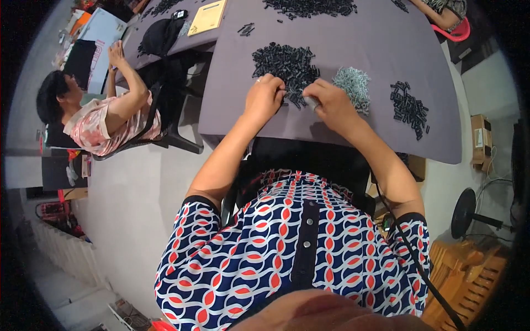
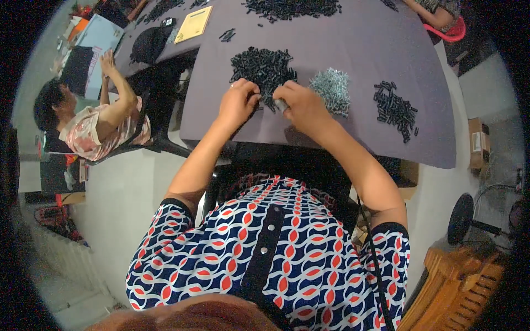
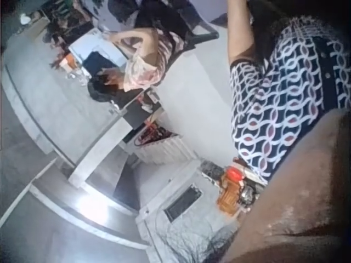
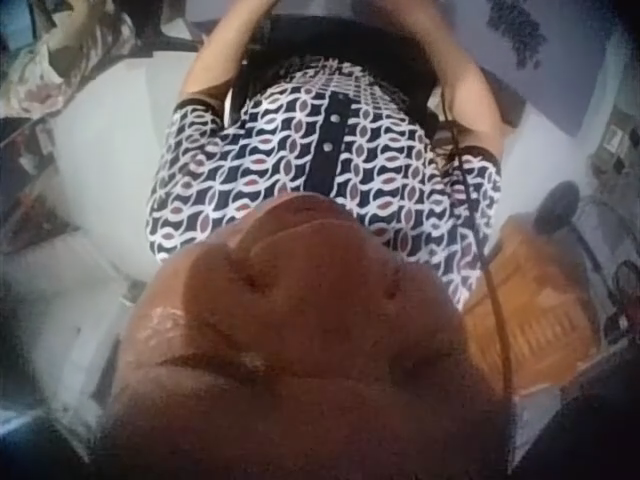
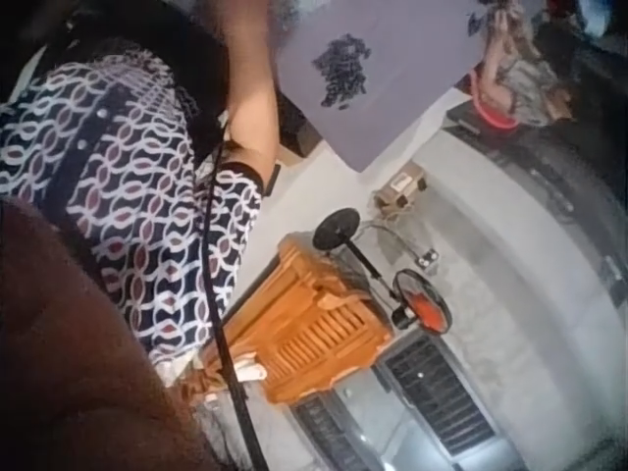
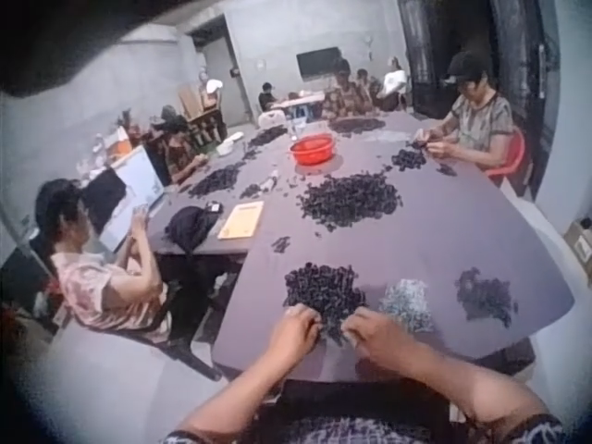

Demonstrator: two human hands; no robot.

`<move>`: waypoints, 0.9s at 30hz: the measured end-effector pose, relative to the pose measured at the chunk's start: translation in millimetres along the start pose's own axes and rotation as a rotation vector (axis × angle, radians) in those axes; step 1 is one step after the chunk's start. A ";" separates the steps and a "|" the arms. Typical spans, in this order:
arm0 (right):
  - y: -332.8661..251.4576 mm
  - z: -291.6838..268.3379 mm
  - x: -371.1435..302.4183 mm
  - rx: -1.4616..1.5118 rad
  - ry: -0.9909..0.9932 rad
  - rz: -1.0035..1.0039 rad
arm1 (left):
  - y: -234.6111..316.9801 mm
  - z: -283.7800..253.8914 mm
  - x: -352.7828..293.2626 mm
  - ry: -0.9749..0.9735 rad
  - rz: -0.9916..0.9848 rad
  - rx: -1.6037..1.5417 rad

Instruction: Assembling small plastic components at a workshop table.

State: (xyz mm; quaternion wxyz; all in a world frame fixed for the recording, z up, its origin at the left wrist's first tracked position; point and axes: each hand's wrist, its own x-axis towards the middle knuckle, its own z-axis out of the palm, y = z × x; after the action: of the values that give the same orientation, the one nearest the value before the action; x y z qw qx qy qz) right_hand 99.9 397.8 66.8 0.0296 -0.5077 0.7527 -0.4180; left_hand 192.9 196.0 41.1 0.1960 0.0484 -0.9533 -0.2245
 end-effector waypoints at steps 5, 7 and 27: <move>18.5 -5.4 -29.1 0.034 0.079 0.080 | -3.0 -0.8 -2.4 0.111 0.073 -0.104; 18.6 -9.0 -45.4 0.073 0.068 0.128 | -1.0 -3.1 -2.5 0.176 -0.029 -0.246; 3.9 -3.8 -65.4 0.597 0.186 0.397 | 60.3 13.5 -49.2 -0.165 -0.526 -1.270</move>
State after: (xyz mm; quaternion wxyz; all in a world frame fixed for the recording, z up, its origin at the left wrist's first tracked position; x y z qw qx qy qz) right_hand 126.8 452.2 41.8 0.1884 -0.2808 0.6809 -0.6497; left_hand 232.5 264.4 39.6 0.0524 0.1368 -0.6056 -0.7822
